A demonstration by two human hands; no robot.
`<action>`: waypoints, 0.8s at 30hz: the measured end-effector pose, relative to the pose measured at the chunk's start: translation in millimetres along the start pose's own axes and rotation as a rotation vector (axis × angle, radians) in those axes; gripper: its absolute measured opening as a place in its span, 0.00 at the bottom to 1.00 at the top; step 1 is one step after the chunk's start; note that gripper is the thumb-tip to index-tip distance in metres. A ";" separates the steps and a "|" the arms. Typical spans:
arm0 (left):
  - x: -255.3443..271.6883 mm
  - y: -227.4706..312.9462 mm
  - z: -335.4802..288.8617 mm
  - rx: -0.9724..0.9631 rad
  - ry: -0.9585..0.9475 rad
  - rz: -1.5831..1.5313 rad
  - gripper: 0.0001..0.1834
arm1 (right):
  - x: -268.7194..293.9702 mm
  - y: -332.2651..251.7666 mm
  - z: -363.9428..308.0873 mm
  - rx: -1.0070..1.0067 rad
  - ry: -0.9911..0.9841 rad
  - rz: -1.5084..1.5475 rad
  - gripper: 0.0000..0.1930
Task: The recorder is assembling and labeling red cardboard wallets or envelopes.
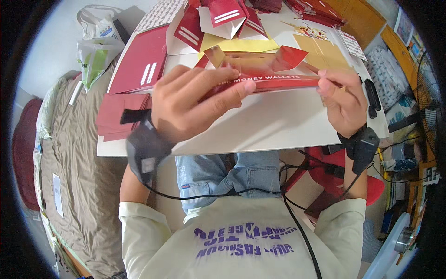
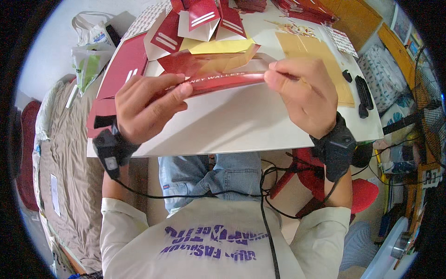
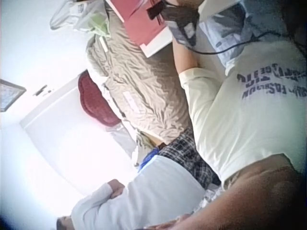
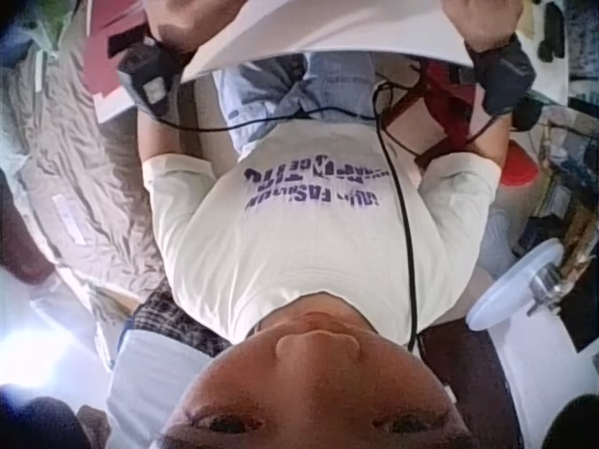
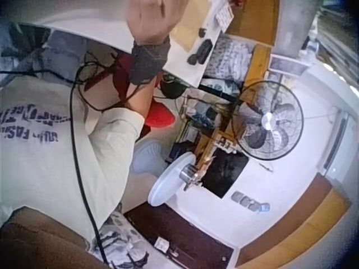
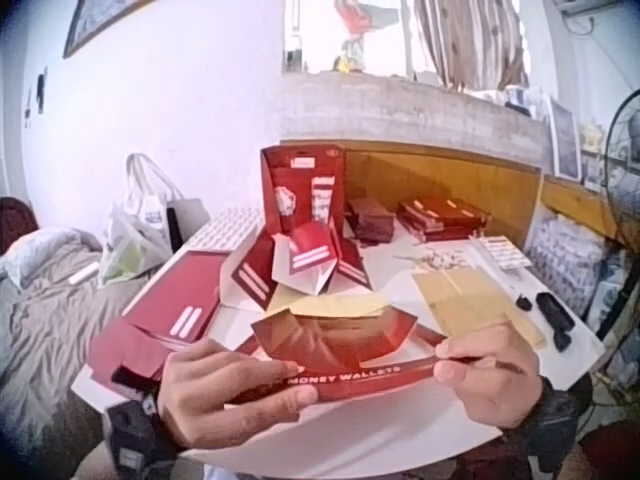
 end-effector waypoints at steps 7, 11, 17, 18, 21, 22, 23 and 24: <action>9.0 -15.5 15.4 0.058 -0.044 -0.097 0.22 | -1.5 13.1 8.0 0.010 0.104 0.035 0.19; 8.6 -21.1 10.3 0.099 -0.070 -0.144 0.22 | -1.4 15.7 1.8 0.004 0.099 0.048 0.20; 0.1 -20.8 1.9 0.061 0.006 -0.121 0.23 | -9.0 12.1 -9.6 -0.006 0.082 0.040 0.20; -0.2 -21.2 1.7 0.062 0.005 -0.121 0.23 | -9.7 11.8 -11.8 -0.009 0.080 0.036 0.20; -0.5 -21.2 0.5 0.050 -0.026 -0.128 0.21 | -11.1 11.4 -15.1 -0.011 0.113 0.066 0.20; -0.6 -19.9 -1.5 0.033 -0.082 -0.143 0.21 | -11.3 11.6 -17.1 -0.012 0.112 0.065 0.20; -1.2 -19.6 -3.2 0.015 -0.137 -0.159 0.21 | -10.6 12.6 -19.9 -0.022 0.119 0.057 0.20; -0.5 -21.9 -5.9 0.017 -0.138 -0.157 0.21 | -10.6 13.5 -21.8 -0.030 0.129 0.054 0.20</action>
Point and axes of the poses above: each hand's wrist, its own z-axis towards the middle knuckle, its own x-axis out of the back of the hand, y = z × x, the point moved 4 cm from there along z, towards the middle knuckle, and after that the axes turned 14 degrees about x, right-handed, at the moved point
